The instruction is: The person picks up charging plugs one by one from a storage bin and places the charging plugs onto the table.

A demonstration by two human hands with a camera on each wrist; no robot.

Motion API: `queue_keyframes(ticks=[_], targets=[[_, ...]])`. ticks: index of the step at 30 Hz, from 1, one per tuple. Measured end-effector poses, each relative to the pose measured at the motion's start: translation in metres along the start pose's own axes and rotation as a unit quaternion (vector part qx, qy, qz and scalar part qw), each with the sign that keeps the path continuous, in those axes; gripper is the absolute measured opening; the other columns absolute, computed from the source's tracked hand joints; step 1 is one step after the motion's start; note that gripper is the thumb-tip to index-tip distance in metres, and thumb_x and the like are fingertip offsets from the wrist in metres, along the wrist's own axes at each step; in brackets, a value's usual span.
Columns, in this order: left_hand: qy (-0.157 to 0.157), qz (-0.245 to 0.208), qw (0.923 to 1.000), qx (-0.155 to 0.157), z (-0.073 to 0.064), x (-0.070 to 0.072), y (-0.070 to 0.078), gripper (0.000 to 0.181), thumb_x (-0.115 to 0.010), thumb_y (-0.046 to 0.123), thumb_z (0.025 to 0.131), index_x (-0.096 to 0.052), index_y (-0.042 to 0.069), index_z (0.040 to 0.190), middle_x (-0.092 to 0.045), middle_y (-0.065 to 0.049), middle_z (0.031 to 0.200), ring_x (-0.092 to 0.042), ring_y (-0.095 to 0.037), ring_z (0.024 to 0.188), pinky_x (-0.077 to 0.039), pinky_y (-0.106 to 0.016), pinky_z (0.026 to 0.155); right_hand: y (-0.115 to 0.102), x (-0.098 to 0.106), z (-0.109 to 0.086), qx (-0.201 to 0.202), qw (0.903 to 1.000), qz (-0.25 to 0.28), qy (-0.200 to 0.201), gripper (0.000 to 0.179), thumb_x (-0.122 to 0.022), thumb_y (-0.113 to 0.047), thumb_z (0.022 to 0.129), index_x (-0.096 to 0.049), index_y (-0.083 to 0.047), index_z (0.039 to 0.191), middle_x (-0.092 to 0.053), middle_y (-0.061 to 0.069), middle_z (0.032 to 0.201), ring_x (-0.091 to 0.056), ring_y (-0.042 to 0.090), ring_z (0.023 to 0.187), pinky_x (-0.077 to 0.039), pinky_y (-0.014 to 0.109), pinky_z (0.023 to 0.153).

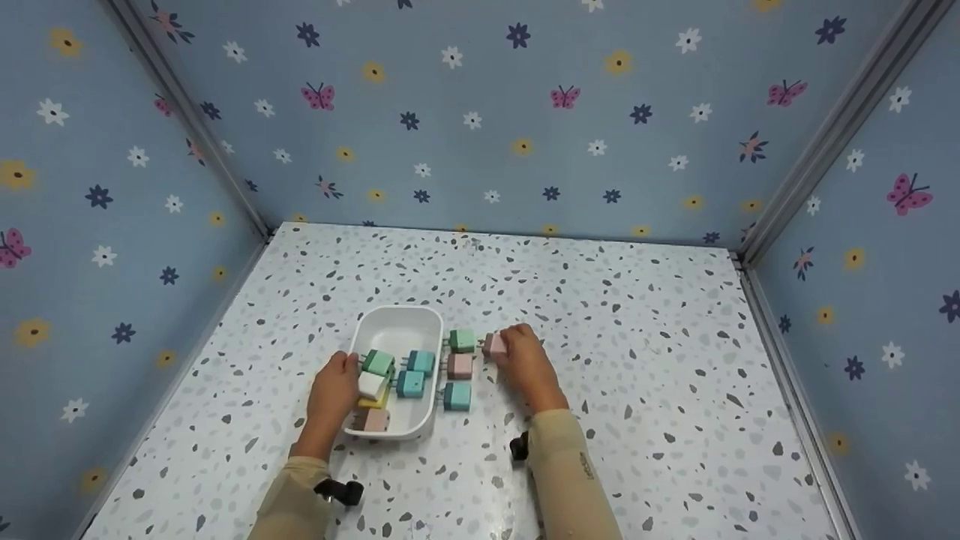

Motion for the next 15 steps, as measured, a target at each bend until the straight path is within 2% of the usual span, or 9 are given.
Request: queue_keyframes(ticks=[5, 15], targets=[[-0.002, -0.003, 1.0000, 0.002, 0.001, 0.000, -0.001, 0.037, -0.035, 0.041, 0.111, -0.056, 0.012, 0.104, -0.055, -0.009, 0.083, -0.051, -0.025, 0.073, -0.036, -0.038, 0.064, 0.006, -0.004, 0.007, -0.011, 0.9999, -0.002, -0.004, 0.043, -0.080, -0.022, 0.091, -0.067, -0.002, 0.128, -0.060, 0.015, 0.128, -0.060, 0.033, 0.121, -0.045, 0.048, 0.108], [0.001, 0.005, 0.9999, -0.012, -0.001, 0.002, 0.000, 0.035, -0.036, 0.039, 0.112, -0.056, 0.011, 0.103, -0.057, -0.009, 0.082, -0.051, -0.025, 0.072, -0.036, -0.038, 0.063, 0.018, -0.011, 0.013, -0.016, 0.9998, -0.004, -0.013, 0.042, -0.072, -0.015, 0.096, -0.062, -0.002, 0.134, -0.057, 0.013, 0.134, -0.057, 0.031, 0.128, -0.043, 0.047, 0.111]])
Point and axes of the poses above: each hand's wrist, its own z-axis towards the middle knuckle, its own x-axis out of the back of the hand, y = z × x, the point moved 8 cm from there along z, towards the middle knuckle
